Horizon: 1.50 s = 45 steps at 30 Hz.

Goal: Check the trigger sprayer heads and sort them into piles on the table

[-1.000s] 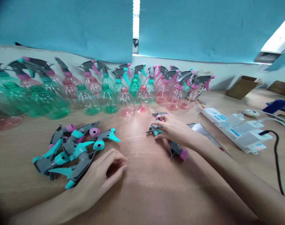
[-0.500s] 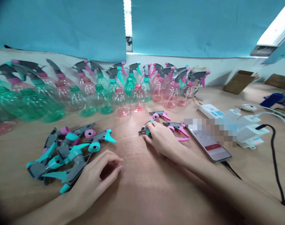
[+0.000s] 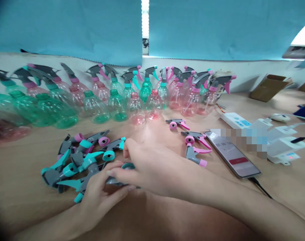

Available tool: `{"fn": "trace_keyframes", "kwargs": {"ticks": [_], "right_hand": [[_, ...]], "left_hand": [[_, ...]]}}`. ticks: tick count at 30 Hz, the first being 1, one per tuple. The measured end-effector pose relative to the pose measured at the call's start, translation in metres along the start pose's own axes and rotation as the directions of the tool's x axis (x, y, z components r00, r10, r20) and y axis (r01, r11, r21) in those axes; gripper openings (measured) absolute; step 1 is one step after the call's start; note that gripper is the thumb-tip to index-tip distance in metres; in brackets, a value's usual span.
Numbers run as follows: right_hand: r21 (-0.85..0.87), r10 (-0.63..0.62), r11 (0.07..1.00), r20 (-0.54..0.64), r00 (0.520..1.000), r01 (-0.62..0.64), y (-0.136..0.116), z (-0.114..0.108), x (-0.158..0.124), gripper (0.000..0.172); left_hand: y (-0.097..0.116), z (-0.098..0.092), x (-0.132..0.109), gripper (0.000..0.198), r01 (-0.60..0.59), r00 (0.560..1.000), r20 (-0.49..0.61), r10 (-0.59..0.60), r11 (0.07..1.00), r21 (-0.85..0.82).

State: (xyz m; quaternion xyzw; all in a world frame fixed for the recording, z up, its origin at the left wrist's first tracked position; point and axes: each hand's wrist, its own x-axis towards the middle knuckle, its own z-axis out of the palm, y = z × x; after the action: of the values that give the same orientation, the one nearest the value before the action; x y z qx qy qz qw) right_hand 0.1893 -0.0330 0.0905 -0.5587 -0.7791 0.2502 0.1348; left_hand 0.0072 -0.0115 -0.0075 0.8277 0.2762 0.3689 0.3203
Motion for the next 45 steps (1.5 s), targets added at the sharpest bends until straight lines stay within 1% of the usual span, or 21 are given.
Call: {"fn": "trace_keyframes", "kwargs": {"ticks": [1,3,5,8,10,12,16,19,22,24,27,29,31,33,36,38,40,41,43,45], "right_hand": [[-0.025,-0.018,1.0,-0.006,1.0,0.018,0.0,-0.001,0.004,0.04],[-0.06,-0.066,0.996,-0.008,0.998,0.065,0.002,-0.004,0.009,0.045],[-0.07,-0.079,0.995,-0.033,0.996,0.077,0.005,-0.01,0.013,0.042],[-0.058,-0.102,0.994,-0.08,0.992,0.097,0.01,-0.023,0.014,0.027],[-0.038,-0.152,0.988,-0.056,0.987,0.15,0.014,-0.029,0.014,0.014],[-0.02,-0.203,0.979,-0.032,0.979,0.202,0.016,-0.031,0.015,0.005],[-0.02,-0.241,0.97,-0.009,0.97,0.241,0.018,-0.023,0.016,0.006],[-0.018,-0.206,0.978,0.036,0.978,0.207,0.018,-0.018,0.015,0.007],[0.017,-0.186,0.982,0.085,0.979,0.185,0.018,-0.018,0.014,0.008],[0.055,-0.172,0.984,0.102,0.98,0.167,0.017,-0.017,0.014,0.009],[0.133,-0.138,0.982,0.045,0.989,0.131,0.016,-0.012,0.018,0.013],[0.217,-0.107,0.971,0.013,0.994,0.102,0.016,-0.008,0.021,0.017],[0.296,-0.086,0.952,0.02,0.996,0.076,0.017,-0.005,0.022,0.021],[0.33,-0.087,0.941,0.029,0.996,0.073,0.017,-0.005,0.02,0.022],[0.275,-0.121,0.954,0.001,0.993,0.116,0.014,-0.005,0.013,0.022],[0.21,-0.146,0.965,-0.058,0.988,0.155,0.012,-0.003,0.01,0.023],[0.137,-0.147,0.977,-0.124,0.981,0.163,0.01,-0.001,0.009,0.021],[0.111,-0.143,0.981,-0.135,0.98,0.158,0.01,0.0,0.01,0.02],[0.106,-0.14,0.983,-0.116,0.983,0.152,0.01,0.001,0.011,0.016],[0.139,-0.125,0.981,-0.059,0.99,0.132,0.011,-0.001,0.013,0.013]], "left_hand": [[0.0,0.0,0.0,0.031,0.06,0.998,-0.013,-0.061,0.997,-0.051],[0.002,0.0,0.001,0.027,0.166,0.986,-0.006,-0.169,0.974,-0.153],[0.003,0.0,0.002,0.027,0.229,0.972,0.014,-0.233,0.944,-0.238],[0.005,0.0,0.003,0.029,0.268,0.962,0.022,-0.274,0.92,-0.287],[0.004,0.0,0.003,0.028,0.293,0.954,0.023,-0.298,0.916,-0.274],[0.004,0.0,0.004,0.026,0.307,0.95,0.029,-0.31,0.916,-0.259],[0.002,-0.002,0.007,0.025,0.281,0.958,0.015,-0.285,0.932,-0.23],[0.002,-0.004,0.008,0.019,0.218,0.975,0.007,-0.22,0.963,-0.157],[0.002,-0.006,0.007,0.018,0.16,0.987,0.036,-0.157,0.98,-0.116],[0.001,-0.007,0.006,0.02,0.144,0.989,0.053,-0.139,0.984,-0.101],[0.0,-0.007,0.005,0.023,0.147,0.989,0.03,-0.145,0.986,-0.074],[0.0,-0.007,0.005,0.025,0.149,0.989,0.007,-0.149,0.988,-0.046],[0.0,-0.008,0.006,0.027,0.142,0.99,-0.003,-0.142,0.99,-0.007],[-0.001,-0.008,0.007,0.026,0.123,0.992,-0.008,-0.123,0.992,0.033],[-0.001,-0.008,0.007,0.024,0.059,0.998,-0.007,-0.058,0.995,0.083],[-0.001,-0.008,0.007,0.023,0.015,1.0,-0.003,-0.015,0.994,0.106],[-0.001,-0.008,0.007,0.022,0.004,1.0,0.004,-0.005,0.994,0.112],[0.0,-0.008,0.007,0.022,0.01,1.0,0.006,-0.01,0.994,0.11],[0.0,-0.008,0.007,0.022,0.021,1.0,0.014,-0.023,0.995,0.096],[0.0,-0.007,0.007,0.024,0.019,0.999,0.025,-0.021,0.997,0.073]]}}
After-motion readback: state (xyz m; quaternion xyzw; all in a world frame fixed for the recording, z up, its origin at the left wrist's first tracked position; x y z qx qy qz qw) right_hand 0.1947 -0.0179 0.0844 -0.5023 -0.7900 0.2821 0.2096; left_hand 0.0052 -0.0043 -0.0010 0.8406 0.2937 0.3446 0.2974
